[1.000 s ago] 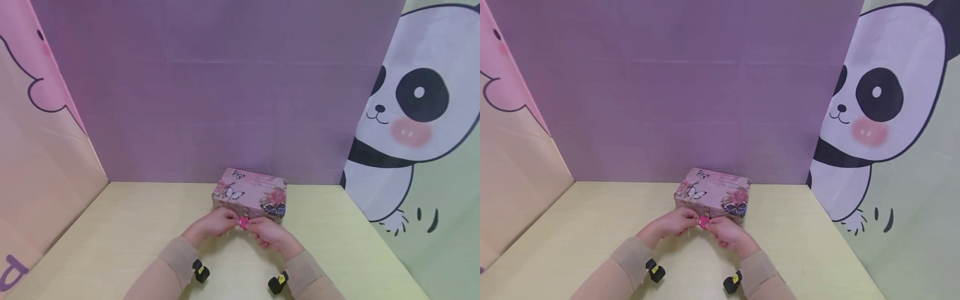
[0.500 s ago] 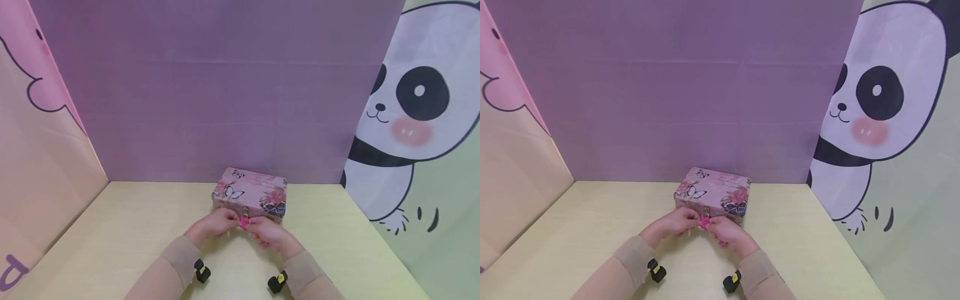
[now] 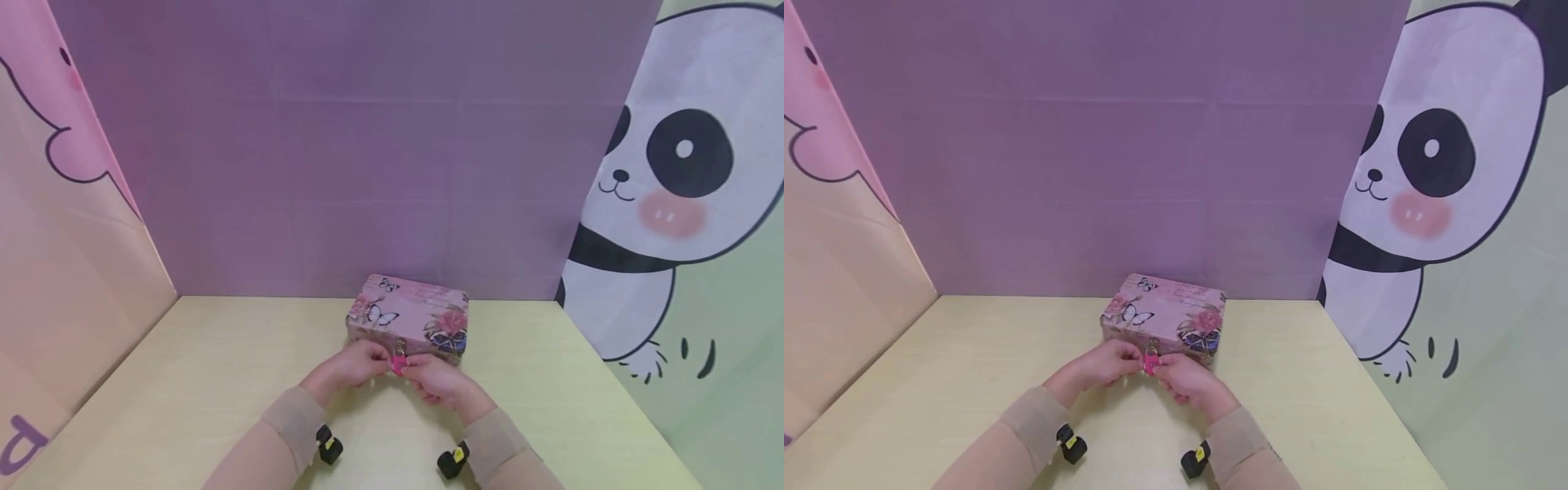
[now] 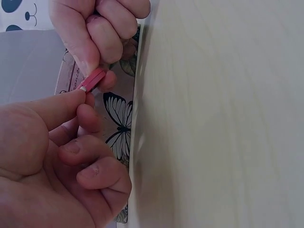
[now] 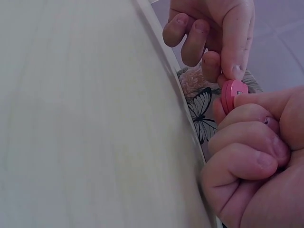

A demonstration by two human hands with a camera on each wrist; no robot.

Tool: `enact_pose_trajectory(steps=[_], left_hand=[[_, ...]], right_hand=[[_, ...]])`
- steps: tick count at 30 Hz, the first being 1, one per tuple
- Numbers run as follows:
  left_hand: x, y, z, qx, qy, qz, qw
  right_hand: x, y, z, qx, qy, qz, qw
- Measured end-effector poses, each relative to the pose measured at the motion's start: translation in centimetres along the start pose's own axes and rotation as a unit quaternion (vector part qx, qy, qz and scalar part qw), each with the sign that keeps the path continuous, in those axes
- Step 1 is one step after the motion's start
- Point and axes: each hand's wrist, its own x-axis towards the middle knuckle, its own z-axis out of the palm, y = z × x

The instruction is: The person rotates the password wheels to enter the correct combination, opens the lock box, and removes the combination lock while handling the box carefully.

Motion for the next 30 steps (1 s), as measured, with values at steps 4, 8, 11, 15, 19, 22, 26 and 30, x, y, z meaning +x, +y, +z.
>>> enact_pose_trajectory(steps=[4,8,11,15,19,22,26,30], left_hand=[[0.02,-0.01,0.04,0.021,0.003,0.015,0.9997],[0.15,0.03,-0.02,0.039,0.007,0.028,0.9988],[0.15,0.11,-0.13,0.041,0.008,0.027,0.9988],[0.07,0.19,-0.15,0.042,0.006,0.022,0.9988],[0.07,0.18,-0.12,0.041,0.005,0.023,0.9989],[0.11,0.11,-0.16,0.039,0.006,0.023,0.9989],[0.14,-0.03,-0.21,0.041,0.005,0.021,0.9989],[0.15,-0.10,-0.12,0.042,0.004,0.020,0.9989]], right_hand=[[0.04,-0.02,0.07,-0.004,0.003,0.002,1.000],[0.06,-0.04,0.14,-0.006,0.006,0.003,1.000],[0.01,-0.07,0.19,-0.010,0.011,0.003,1.000],[-0.13,-0.18,0.23,-0.012,0.015,0.005,1.000],[-0.18,-0.28,0.26,-0.013,0.013,0.005,1.000],[-0.21,-0.35,0.24,-0.014,0.010,0.003,1.000],[-0.23,-0.38,0.17,-0.016,0.008,0.001,1.000],[-0.22,-0.34,0.15,-0.017,0.004,-0.003,1.000]])
